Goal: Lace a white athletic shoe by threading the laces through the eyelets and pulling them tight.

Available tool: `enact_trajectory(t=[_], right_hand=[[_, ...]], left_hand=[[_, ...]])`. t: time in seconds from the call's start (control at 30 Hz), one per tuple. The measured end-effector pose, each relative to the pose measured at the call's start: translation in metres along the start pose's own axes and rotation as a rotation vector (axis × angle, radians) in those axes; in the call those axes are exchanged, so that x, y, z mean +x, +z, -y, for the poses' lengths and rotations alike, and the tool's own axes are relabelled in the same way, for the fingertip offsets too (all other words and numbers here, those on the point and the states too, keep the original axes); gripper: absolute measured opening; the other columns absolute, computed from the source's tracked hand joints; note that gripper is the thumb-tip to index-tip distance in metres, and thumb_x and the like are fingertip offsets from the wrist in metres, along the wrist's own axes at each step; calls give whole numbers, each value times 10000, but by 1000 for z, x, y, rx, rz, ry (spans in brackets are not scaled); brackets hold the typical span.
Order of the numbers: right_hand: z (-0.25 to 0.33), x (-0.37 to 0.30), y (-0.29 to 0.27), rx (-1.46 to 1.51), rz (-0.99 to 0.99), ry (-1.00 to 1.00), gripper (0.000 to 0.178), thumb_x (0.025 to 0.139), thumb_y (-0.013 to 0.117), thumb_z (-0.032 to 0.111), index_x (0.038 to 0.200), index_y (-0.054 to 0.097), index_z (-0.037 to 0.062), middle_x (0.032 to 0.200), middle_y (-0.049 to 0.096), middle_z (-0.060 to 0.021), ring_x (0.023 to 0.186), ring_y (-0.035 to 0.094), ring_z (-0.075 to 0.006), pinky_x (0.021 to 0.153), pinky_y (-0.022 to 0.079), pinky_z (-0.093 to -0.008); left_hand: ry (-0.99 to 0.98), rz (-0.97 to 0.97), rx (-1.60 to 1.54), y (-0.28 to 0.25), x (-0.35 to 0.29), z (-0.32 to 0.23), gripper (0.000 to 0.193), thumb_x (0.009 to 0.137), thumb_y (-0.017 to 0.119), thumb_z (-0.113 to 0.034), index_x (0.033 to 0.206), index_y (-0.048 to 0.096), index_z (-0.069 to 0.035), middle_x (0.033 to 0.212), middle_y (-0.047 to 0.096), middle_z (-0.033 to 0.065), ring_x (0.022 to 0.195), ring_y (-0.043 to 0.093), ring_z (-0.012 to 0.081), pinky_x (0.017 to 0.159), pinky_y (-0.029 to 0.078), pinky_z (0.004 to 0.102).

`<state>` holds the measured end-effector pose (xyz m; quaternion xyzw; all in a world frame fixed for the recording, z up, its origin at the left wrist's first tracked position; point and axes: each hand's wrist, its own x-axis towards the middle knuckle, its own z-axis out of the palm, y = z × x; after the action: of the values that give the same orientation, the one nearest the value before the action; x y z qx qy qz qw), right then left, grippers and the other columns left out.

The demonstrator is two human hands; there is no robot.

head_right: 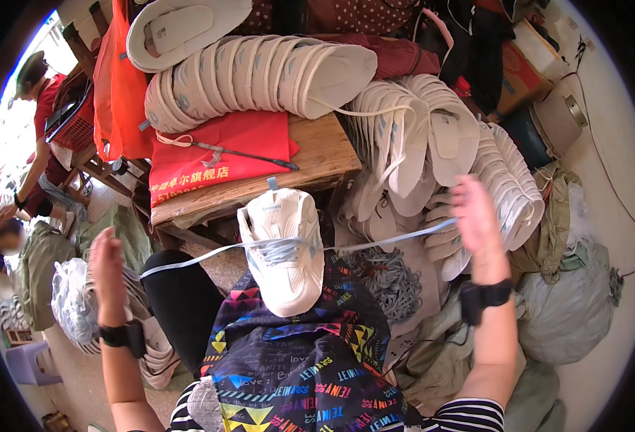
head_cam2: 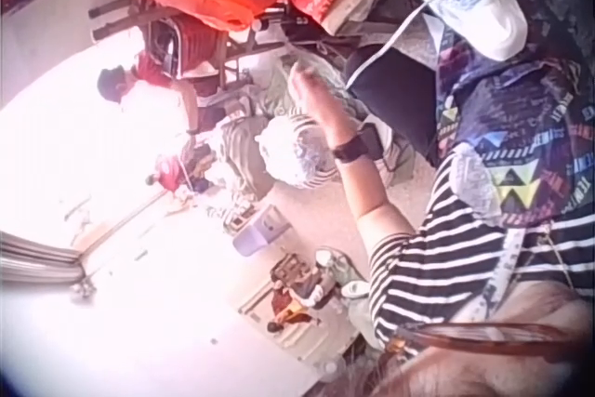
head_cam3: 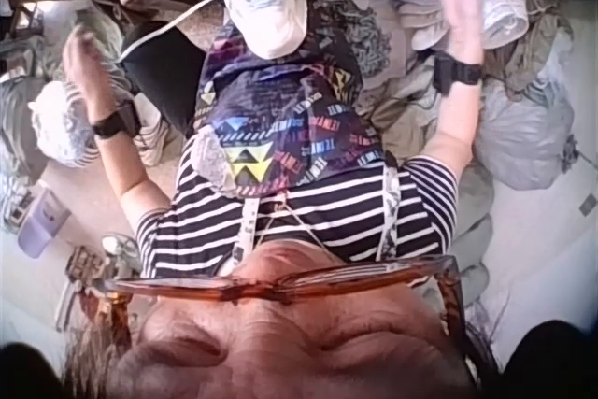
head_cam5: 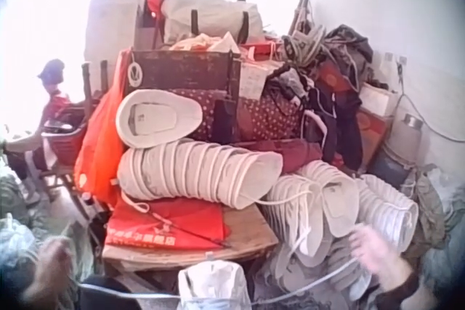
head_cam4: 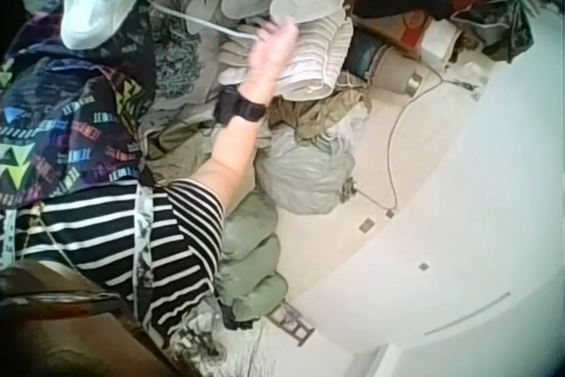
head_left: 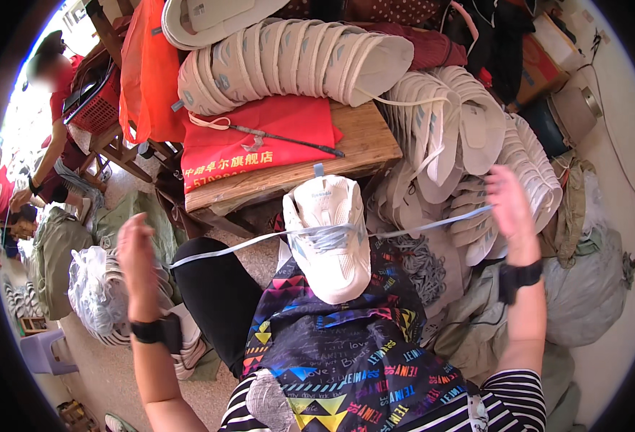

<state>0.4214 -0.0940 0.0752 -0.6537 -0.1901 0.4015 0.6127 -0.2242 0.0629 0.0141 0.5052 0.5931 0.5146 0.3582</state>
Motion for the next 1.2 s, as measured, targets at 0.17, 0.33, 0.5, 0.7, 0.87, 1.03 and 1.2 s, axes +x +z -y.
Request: enact_trajectory(t=[0.17,0.33,0.5,0.7,0.87,1.03,1.2], right_hand=[[-54,-59,121,-87,553,217,241,963,574,132,1176,607,25,896,571,13,782,521,-48,654,424,-165],[-87,-70,166,-270,650,54,180,1003,554,206,1039,641,53,833,576,40,707,493,-26,640,413,-170],[-93,-71,169,-529,612,-249,169,933,626,173,891,657,12,744,656,-53,672,593,-107,647,492,-285],[-79,-69,176,-815,669,-442,162,868,636,173,814,621,21,737,643,-126,651,631,-262,602,501,-368],[-77,-79,189,-1142,567,-884,134,830,622,145,779,570,32,740,622,-135,709,637,-328,627,508,-429],[-65,-72,188,-1310,772,-1028,125,823,636,141,834,566,38,760,610,-129,739,635,-324,665,522,-429],[-48,-56,196,-1534,1029,-1092,153,809,661,159,866,590,36,751,615,-122,754,640,-312,680,521,-424]], left_hand=[[-113,478,-235,130,-72,-47,229,1039,488,-197,1107,622,-24,946,686,62,718,585,80,643,466,224],[-219,663,-338,167,-103,-42,192,1039,484,-154,1065,608,-10,981,666,55,737,588,78,672,473,224],[-300,742,-210,169,-111,-53,186,1031,505,-165,1040,614,-15,828,636,9,597,466,27,542,388,180],[-367,776,-110,165,-114,-53,226,1009,540,-212,922,652,-36,734,617,-16,586,461,18,523,368,180],[-350,762,-185,168,-114,-46,228,989,550,-203,863,663,-50,706,607,-29,606,484,15,532,370,185],[-344,782,-65,172,-107,-43,217,954,583,-187,848,652,-11,689,599,1,626,531,59,567,425,231],[274,713,402,177,-100,-61,192,876,632,-152,784,612,15,672,581,94,646,593,226,615,480,346]])
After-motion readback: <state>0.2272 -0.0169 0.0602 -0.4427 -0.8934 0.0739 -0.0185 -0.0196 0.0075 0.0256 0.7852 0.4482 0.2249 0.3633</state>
